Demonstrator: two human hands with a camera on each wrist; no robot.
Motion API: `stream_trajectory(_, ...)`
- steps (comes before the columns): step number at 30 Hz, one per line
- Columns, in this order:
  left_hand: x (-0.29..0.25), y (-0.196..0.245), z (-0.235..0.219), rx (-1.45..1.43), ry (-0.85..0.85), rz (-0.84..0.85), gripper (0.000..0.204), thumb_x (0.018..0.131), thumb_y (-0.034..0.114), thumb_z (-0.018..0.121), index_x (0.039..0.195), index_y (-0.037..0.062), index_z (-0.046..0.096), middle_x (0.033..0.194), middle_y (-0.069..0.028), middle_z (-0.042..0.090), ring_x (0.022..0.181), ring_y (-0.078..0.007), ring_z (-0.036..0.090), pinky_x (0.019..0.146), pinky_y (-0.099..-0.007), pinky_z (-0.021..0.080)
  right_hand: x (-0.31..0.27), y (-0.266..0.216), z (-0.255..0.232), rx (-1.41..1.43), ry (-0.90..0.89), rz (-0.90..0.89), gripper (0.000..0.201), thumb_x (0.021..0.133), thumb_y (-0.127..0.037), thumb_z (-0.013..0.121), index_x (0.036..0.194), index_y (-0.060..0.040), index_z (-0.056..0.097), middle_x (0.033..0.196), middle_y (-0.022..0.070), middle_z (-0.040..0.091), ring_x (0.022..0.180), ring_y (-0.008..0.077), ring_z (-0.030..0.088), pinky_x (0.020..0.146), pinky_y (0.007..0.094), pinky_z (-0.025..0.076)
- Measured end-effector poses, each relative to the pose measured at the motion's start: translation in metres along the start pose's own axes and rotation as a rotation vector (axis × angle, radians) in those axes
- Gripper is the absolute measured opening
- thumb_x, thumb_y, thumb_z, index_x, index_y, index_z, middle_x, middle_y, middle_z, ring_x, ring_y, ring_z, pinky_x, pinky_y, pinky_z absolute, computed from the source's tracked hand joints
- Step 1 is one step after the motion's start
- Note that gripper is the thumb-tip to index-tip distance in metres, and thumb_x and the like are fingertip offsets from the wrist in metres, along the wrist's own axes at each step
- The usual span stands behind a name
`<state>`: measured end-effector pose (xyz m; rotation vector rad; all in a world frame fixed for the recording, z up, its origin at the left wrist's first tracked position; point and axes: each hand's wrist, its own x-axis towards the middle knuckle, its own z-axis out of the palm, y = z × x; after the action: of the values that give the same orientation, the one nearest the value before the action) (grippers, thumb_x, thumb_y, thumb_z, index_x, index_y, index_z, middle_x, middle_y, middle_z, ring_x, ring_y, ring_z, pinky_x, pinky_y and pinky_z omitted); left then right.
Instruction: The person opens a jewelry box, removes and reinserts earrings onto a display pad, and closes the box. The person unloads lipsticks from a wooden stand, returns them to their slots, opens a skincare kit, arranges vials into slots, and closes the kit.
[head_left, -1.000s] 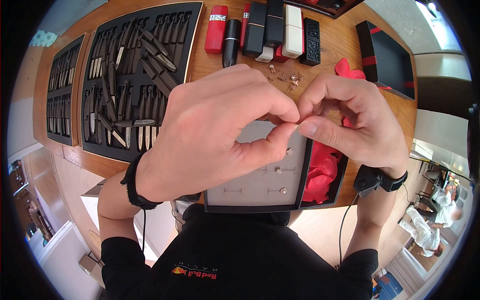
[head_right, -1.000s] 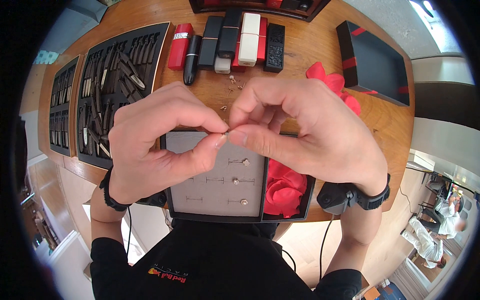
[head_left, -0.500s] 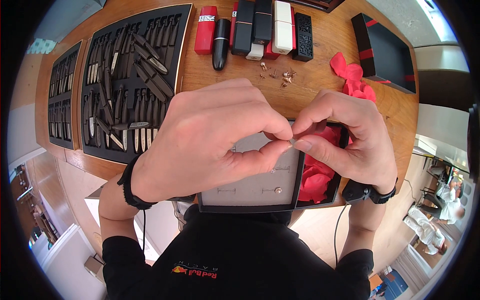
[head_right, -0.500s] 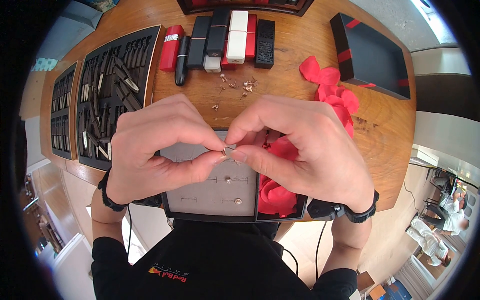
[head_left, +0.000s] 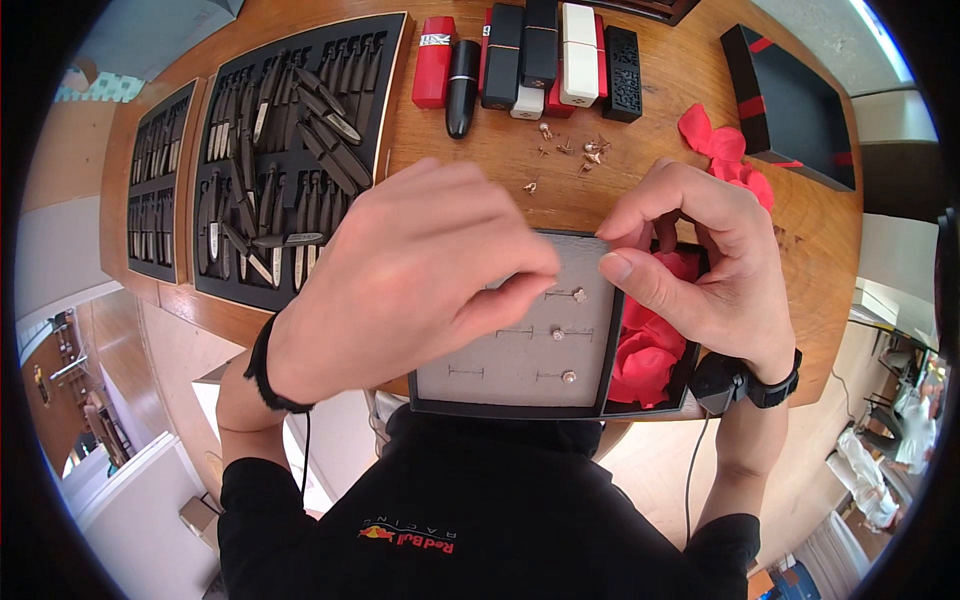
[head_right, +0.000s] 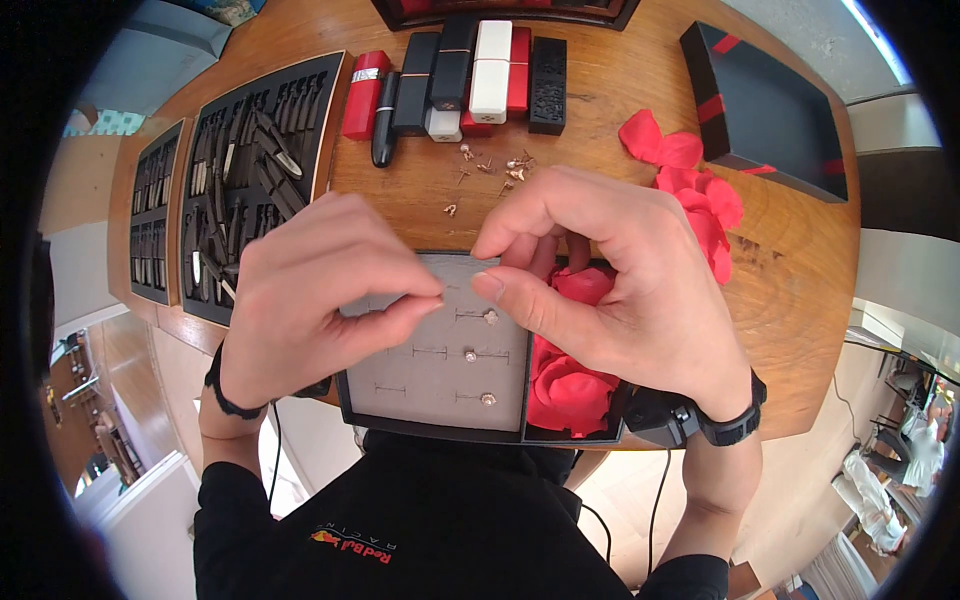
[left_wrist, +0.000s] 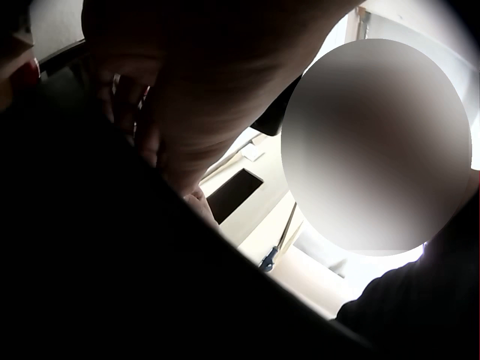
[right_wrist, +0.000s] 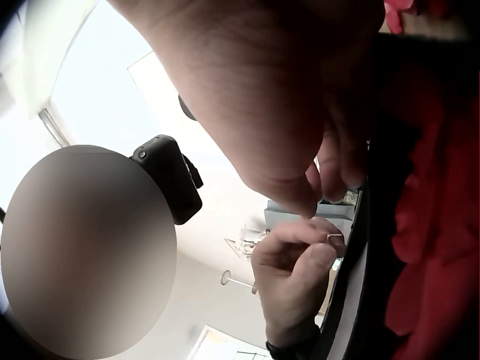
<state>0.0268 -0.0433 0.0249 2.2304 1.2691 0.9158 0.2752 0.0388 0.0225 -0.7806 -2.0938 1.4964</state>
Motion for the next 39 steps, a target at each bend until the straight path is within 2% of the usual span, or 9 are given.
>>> stream_trajectory(4,-0.023,0.016,-0.014,0.129,-0.128,-0.046,0.023,0.073,0.002,0.09,0.091,0.0071,0.076,0.084,-0.0037,0.07,0.077,-0.0233,0.066,0.069,-0.036,0.049,0.0,0.005,0.002,-0.041,0.027,-0.048,0.017,0.089,-0.008,0.085,0.1,-0.0061,0.073,0.089,-0.0018,0.068,0.078,0.0066,0.062,0.066,0.023,0.041)
stream_trajectory(8,-0.037,0.027,-0.012,0.235,-0.173,-0.047,0.023,0.072,0.005,0.09,0.09,0.0063,0.076,0.084,-0.0029,0.069,0.078,-0.0226,0.064,0.071,-0.0362,0.046,0.0,0.006,0.003,-0.038,0.037,-0.061,0.016,0.089,-0.009,0.085,0.099,-0.0065,0.073,0.088,-0.0022,0.069,0.077,0.0065,0.062,0.065,0.023,0.041)
stream_trajectory(18,-0.038,0.037,-0.014,0.302,-0.237,-0.056,0.023,0.072,0.007,0.09,0.09,0.007,0.075,0.085,-0.0024,0.069,0.079,-0.0226,0.064,0.069,-0.0364,0.046,-0.001,0.009,0.004,-0.06,0.034,-0.104,0.014,0.09,-0.008,0.084,0.099,-0.0057,0.073,0.087,-0.0017,0.069,0.076,0.0064,0.063,0.064,0.0229,0.041)
stream_trajectory(26,-0.025,0.035,-0.017,0.311,-0.363,-0.099,0.02,0.074,0.009,0.088,0.09,0.0088,0.075,0.083,-0.0017,0.065,0.078,-0.023,0.062,0.069,-0.0369,0.046,0.0,0.009,0.004,-0.085,0.022,-0.143,0.014,0.089,-0.002,0.083,0.099,-0.0036,0.073,0.09,0.0014,0.068,0.077,0.0079,0.065,0.065,0.0232,0.045)
stream_trajectory(35,-0.023,0.033,-0.015,0.225,-0.313,-0.175,0.021,0.075,0.011,0.088,0.09,0.0108,0.075,0.082,-0.0017,0.063,0.077,-0.0231,0.061,0.069,-0.0367,0.045,0.0,0.009,0.005,-0.107,0.019,-0.135,0.015,0.088,-0.003,0.084,0.098,-0.0044,0.073,0.089,0.001,0.067,0.077,0.0081,0.064,0.064,0.023,0.043)
stream_trajectory(39,-0.023,0.033,-0.012,0.256,-0.314,-0.145,0.022,0.074,0.011,0.089,0.091,0.0109,0.074,0.082,-0.0015,0.063,0.076,-0.0229,0.06,0.068,-0.0367,0.044,-0.001,0.009,0.004,-0.103,0.025,-0.133,0.015,0.088,-0.003,0.084,0.098,-0.0046,0.073,0.089,0.0009,0.067,0.077,0.0081,0.064,0.064,0.0231,0.043)
